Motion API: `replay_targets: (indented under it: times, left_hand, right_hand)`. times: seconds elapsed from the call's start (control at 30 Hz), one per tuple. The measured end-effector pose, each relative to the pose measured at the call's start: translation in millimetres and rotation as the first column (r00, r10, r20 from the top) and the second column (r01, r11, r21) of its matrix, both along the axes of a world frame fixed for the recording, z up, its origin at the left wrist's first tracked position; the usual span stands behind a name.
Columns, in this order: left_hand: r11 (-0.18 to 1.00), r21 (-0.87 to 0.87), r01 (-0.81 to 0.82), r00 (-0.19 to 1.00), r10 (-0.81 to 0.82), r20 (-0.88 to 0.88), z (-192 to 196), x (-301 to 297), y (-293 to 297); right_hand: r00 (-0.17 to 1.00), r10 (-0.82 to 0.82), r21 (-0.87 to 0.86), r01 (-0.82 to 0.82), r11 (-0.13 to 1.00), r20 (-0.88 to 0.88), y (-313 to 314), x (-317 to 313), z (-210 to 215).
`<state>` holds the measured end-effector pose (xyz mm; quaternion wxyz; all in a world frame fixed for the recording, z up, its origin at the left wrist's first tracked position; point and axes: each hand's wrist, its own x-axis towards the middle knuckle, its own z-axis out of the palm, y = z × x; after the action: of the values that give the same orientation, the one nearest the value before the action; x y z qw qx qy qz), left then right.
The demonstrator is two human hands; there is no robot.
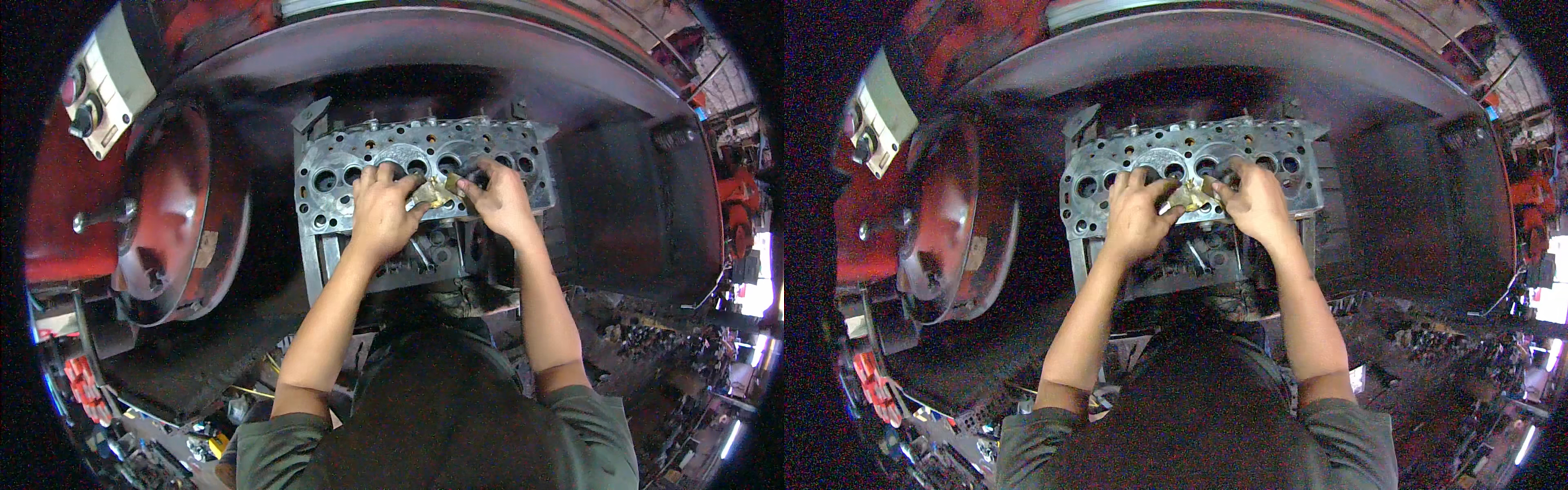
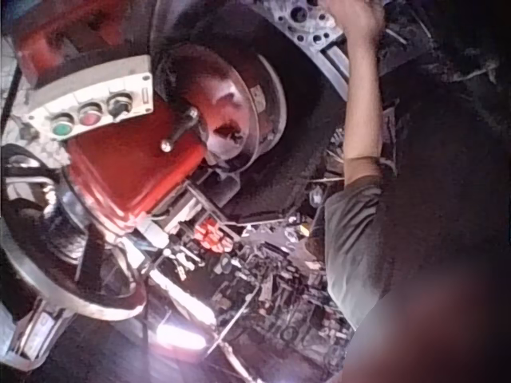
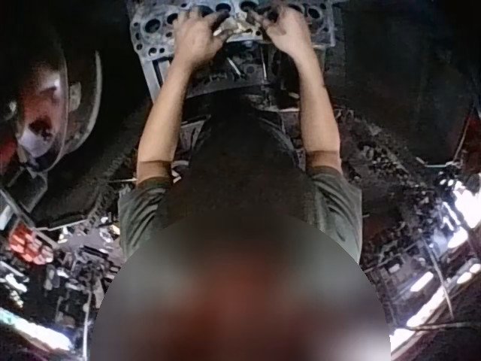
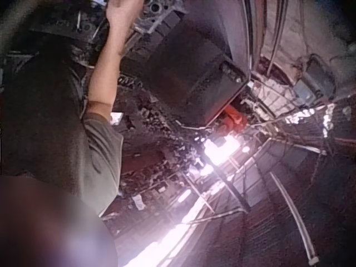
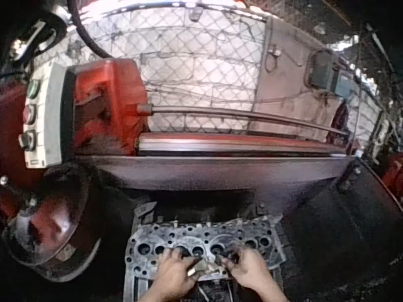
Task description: The person scrapes residue from the surface of an engine block using a small metal scraper, then wipes the surface with a cloth. The person repeatedly scrapes and wipes different areas of the block, removing debris and cleaning the surface.
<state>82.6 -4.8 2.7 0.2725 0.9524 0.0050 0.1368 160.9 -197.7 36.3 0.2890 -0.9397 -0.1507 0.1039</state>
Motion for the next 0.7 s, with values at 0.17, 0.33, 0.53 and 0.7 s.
replay_targets:
  times: [0.17,0.33,0.53,0.7]
  left_hand:
    - [0.991,-0.130,-0.020,0.999,0.024,0.028,1.5,7.3,11.1]
    - [0.966,-0.255,-0.033,0.999,0.024,-0.038,7.5,3.4,20.8]
    - [0.919,-0.382,-0.103,0.980,0.028,-0.197,13.2,-5.4,40.8]
    - [0.874,-0.458,-0.160,0.957,0.024,-0.289,18.1,-9.9,54.2]
  right_hand:
    - [0.987,0.019,0.030,-0.024,0.999,0.159,1.1,-1.2,-10.0]
    - [0.977,0.051,0.023,-0.057,0.998,0.208,3.8,-0.2,-11.6]
    - [0.993,0.075,0.063,-0.081,0.995,0.093,-0.5,5.9,-7.4]
    - [0.997,0.066,0.180,-0.059,0.982,-0.035,-4.1,11.0,-5.3]
